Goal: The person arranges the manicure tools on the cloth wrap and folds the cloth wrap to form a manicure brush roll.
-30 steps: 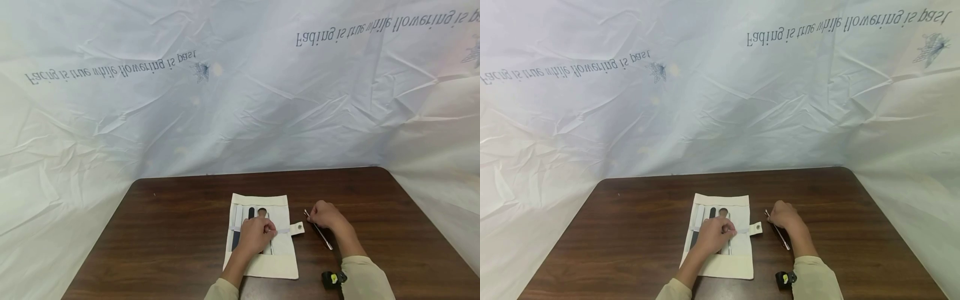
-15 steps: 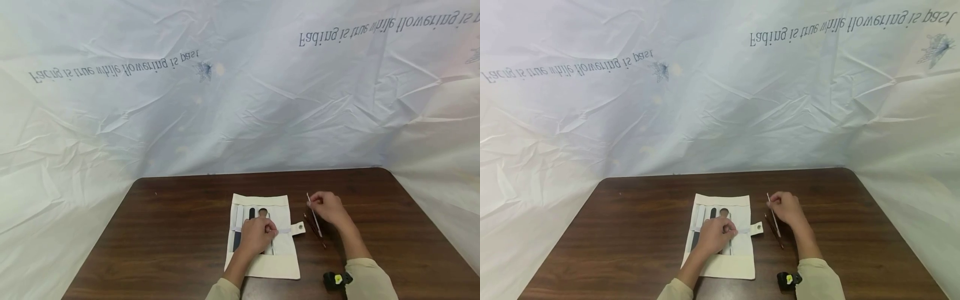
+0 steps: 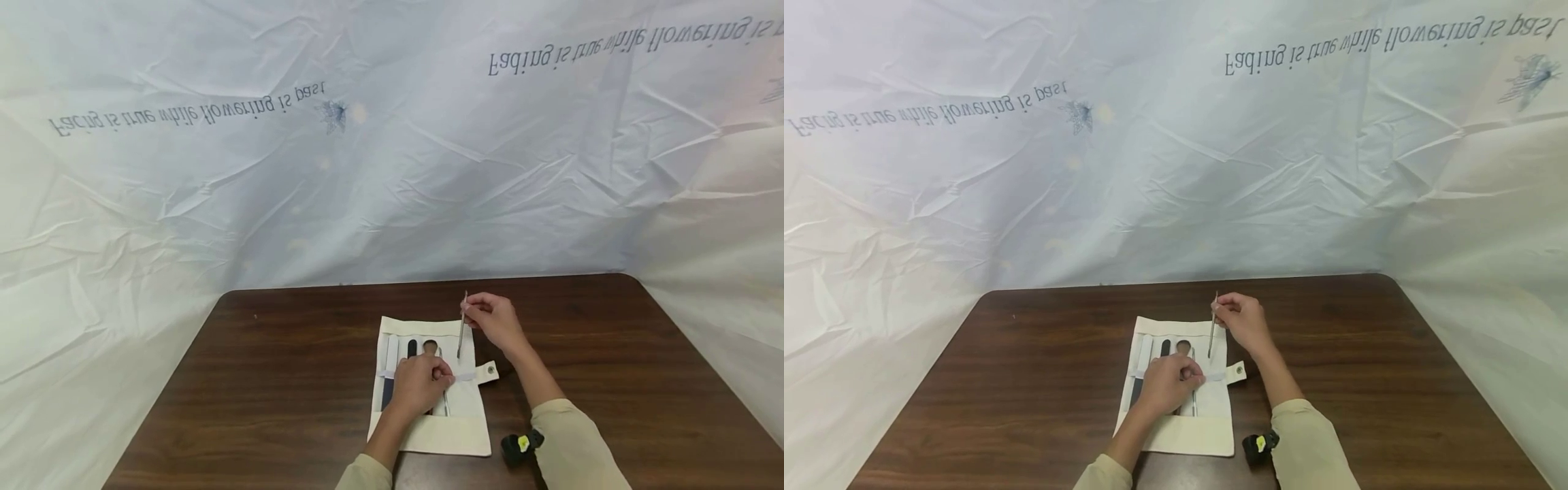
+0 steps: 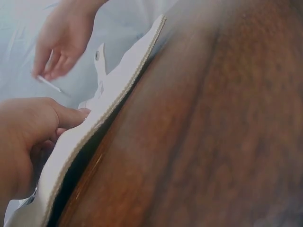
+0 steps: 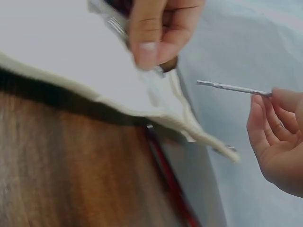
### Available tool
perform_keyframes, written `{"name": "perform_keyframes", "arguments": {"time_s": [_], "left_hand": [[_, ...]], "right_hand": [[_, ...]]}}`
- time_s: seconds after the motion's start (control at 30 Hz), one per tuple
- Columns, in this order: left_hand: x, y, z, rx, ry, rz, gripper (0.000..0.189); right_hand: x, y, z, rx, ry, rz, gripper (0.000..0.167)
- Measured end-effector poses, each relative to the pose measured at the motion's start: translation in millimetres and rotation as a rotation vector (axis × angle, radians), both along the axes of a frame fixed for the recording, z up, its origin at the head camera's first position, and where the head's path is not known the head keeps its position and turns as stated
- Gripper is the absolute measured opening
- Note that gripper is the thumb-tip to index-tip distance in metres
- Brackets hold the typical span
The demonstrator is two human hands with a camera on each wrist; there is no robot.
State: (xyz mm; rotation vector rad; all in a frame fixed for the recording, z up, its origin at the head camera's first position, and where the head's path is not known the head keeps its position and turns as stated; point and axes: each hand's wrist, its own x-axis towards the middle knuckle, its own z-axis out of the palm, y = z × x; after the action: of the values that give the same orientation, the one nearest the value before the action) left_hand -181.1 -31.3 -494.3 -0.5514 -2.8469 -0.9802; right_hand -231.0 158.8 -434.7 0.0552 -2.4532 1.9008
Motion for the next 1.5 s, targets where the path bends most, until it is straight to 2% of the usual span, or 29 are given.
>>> {"name": "perform_keyframes", "arguments": {"time_s": [0.33, 0.7, 0.93, 1.03, 1.23, 1.4, 1.5], "left_hand": [[1.0, 1.2, 0.6, -0.017, 0.014, -0.011, 0.008], [-0.1, 0.5, -0.3, -0.034, 0.022, -0.013, 0.010], [1.5, 1.3, 1.4, -0.030, 0.033, 0.002, 0.011], [2.3, 2.9, 1.9, -0.022, 0.031, 0.006, 0.012], [3.2, 4.6, 1.4, -0.037, 0.043, 0.021, 0.013], [3.2, 4.4, 1.3, -0.041, 0.043, 0.026, 0.013], [1.7, 4.2, 1.4, -0.042, 0.023, 0.026, 0.013]], "right_hand": [[-1.9, -6, -19.1, 0.042, -0.153, 0.116, 0.026], [0.5, -6, -16.1, 0.114, -0.308, 0.180, 0.025], [6.3, -9, -15.7, 0.167, -0.375, 0.310, 0.020], [11.1, -12, -13.6, 0.254, -0.357, 0.325, 0.016], [15.0, -16, -11.6, 0.421, -0.316, 0.296, 0.019], [14.7, -15, -14.9, 0.450, -0.278, 0.278, 0.017], [14.2, -5, -16.4, 0.381, -0.201, 0.303, 0.014]]}}
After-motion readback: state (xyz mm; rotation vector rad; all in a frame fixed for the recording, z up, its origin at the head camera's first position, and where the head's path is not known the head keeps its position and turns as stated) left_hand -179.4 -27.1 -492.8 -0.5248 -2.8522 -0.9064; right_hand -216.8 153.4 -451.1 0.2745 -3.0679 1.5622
